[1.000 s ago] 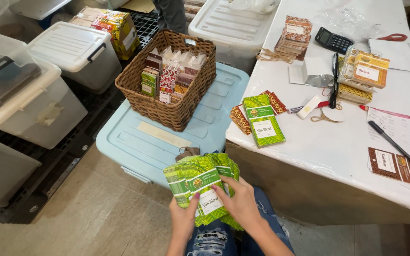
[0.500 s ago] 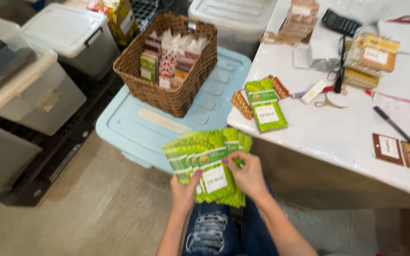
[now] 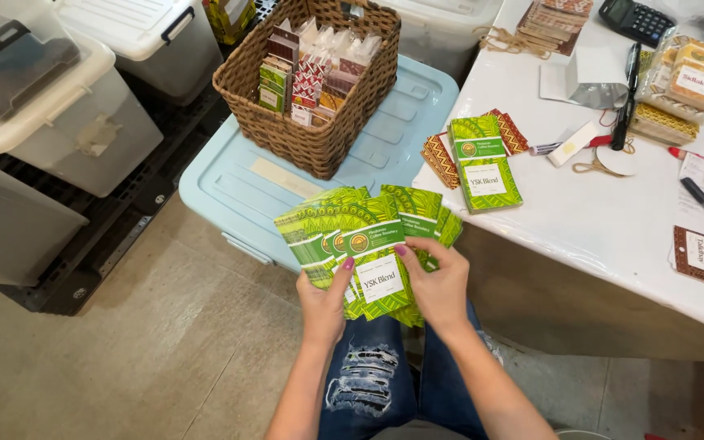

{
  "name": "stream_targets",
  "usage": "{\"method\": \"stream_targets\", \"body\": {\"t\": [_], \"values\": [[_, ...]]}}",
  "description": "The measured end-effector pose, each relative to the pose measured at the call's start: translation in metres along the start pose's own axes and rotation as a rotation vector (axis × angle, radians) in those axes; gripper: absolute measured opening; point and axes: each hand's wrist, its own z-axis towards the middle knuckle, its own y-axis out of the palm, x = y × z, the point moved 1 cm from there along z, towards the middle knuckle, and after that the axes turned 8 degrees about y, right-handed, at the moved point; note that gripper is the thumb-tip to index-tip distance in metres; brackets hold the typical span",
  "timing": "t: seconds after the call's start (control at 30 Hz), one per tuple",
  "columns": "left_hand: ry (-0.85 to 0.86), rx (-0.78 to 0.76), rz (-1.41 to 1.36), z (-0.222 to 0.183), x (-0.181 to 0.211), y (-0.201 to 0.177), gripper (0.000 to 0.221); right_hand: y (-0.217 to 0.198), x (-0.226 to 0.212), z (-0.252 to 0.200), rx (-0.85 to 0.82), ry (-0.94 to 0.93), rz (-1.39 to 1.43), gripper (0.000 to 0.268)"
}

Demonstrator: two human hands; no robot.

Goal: Sort and organize small green packets on a table and record information on paper.

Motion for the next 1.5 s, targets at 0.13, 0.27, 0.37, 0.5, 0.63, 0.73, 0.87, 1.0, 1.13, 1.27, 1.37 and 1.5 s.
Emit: {"method": "stream_targets", "body": {"t": [0.13,0.27,0.37,0.5,0.63,0.73,0.87,1.0,1.13,1.27,1.37,1.5], "values": [[0.034,0.045,0.026,-0.001,-0.009,0.002,0.034,0.015,-0.003,-0.014,0.247,-0.309,-0.164,0.015],[0.034,0.060,0.030,-0.008,0.000,0.011,0.034,0.022,0.005,-0.017,0.361,-0.468,-0.256,0.018],[0.083,0.063,0.088,-0.010,-0.004,0.014,0.037,0.024,0.013,-0.013,0.484,-0.608,-0.370,0.020],[0.099,0.065,0.140,-0.013,-0.003,0.019,0.039,0.025,0.020,-0.011,0.519,-0.633,-0.386,0.019],[0.099,0.073,0.163,-0.016,0.001,0.021,0.040,0.019,0.025,-0.012,0.475,-0.515,-0.288,0.021],[0.091,0.073,0.118,-0.012,-0.006,0.013,0.041,0.009,0.013,-0.006,0.182,-0.188,-0.099,0.012],[0.077,0.071,0.084,-0.008,-0.014,0.005,0.040,0.004,0.024,0.001,0.039,-0.055,0.011,0.007],[0.060,0.095,0.056,-0.006,-0.011,-0.001,0.038,0.000,0.027,0.004,-0.058,0.017,0.028,0.010],[0.013,0.136,0.018,0.003,-0.023,-0.019,0.035,-0.009,0.034,0.011,-0.071,0.079,0.034,0.009],[-0.010,0.151,-0.028,0.010,-0.007,-0.034,0.034,-0.027,0.029,0.017,-0.052,0.100,0.019,0.007],[-0.098,0.134,-0.043,0.007,0.020,-0.039,0.034,-0.033,0.027,0.018,-0.031,0.061,-0.083,0.007],[-0.181,0.080,-0.060,0.006,0.024,-0.049,0.031,-0.022,-0.018,0.009,-0.068,-0.026,-0.202,0.019]]}}
